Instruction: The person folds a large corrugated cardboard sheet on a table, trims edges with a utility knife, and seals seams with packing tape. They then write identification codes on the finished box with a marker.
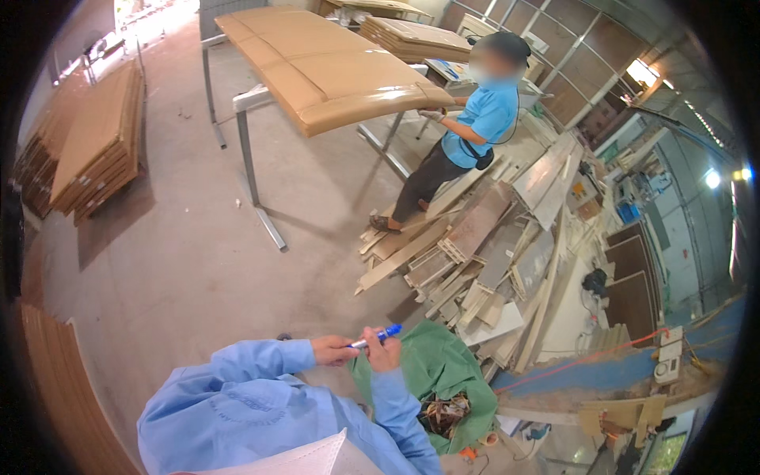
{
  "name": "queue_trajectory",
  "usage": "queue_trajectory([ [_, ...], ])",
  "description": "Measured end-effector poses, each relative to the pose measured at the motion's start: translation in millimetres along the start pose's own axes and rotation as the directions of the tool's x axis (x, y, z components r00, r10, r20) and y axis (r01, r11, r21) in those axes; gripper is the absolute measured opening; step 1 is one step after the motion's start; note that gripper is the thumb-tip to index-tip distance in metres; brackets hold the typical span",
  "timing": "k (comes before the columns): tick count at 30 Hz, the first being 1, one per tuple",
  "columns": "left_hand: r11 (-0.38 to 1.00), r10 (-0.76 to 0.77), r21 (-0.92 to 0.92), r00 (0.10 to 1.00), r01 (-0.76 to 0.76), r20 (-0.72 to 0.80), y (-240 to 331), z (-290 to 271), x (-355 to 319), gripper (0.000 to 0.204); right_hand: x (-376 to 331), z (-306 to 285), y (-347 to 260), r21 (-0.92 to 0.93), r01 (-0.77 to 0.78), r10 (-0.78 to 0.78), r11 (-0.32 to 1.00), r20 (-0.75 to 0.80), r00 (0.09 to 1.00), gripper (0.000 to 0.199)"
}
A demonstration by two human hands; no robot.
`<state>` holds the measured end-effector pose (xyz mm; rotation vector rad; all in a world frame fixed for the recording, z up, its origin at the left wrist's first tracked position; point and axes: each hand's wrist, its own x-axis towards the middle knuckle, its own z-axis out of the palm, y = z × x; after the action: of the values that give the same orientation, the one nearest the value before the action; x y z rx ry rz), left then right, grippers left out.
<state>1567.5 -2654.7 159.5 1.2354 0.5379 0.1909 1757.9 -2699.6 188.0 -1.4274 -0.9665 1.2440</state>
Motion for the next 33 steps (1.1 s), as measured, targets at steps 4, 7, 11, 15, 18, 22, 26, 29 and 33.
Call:
queue_trajectory([
  [4,0.903,0.070,-0.430,0.993,-0.024,0.092,-11,-72,-78,0.039,67,17,-60,0.204,0.153,-0.082,0.967,-0.318,0.945,0.031],
  [7,0.957,-0.047,-0.286,0.942,-0.053,-0.333,-57,-117,-134,0.037,108,-20,-110,0.399,0.225,-0.023,0.889,-0.452,0.892,0.031],
  [11,0.836,-0.181,-0.509,0.774,-0.204,-0.607,-129,-174,-176,0.031,134,-12,-124,0.255,0.306,-0.208,0.917,-0.349,0.914,0.034],
  [15,0.861,-0.198,-0.417,0.564,-0.291,-0.802,-148,-200,-170,0.027,154,40,-115,0.180,0.239,-0.187,0.954,-0.269,0.945,0.036],
  [18,0.974,-0.051,-0.140,0.431,-0.177,-0.901,-113,-227,-142,0.028,179,66,-115,0.158,0.184,-0.148,0.970,-0.218,0.965,0.033],
  [22,0.949,0.283,0.312,0.310,0.046,-0.908,-16,-305,-97,0.028,235,74,-123,0.057,0.320,-0.309,0.946,-0.150,0.939,0.028],
  [26,0.682,0.697,0.725,0.215,0.097,-0.684,120,-406,-16,0.020,330,77,-136,0.067,0.443,-0.439,0.894,-0.071,0.896,0.023],
  [29,0.446,0.863,0.869,0.153,0.212,-0.481,225,-498,87,0.017,429,90,-139,0.119,0.474,-0.476,0.872,-0.012,0.879,0.023],
  [33,0.409,0.684,0.747,0.365,0.525,-0.631,301,-622,218,0.024,563,105,-128,0.164,0.473,-0.478,0.865,-0.014,0.878,0.022],
])
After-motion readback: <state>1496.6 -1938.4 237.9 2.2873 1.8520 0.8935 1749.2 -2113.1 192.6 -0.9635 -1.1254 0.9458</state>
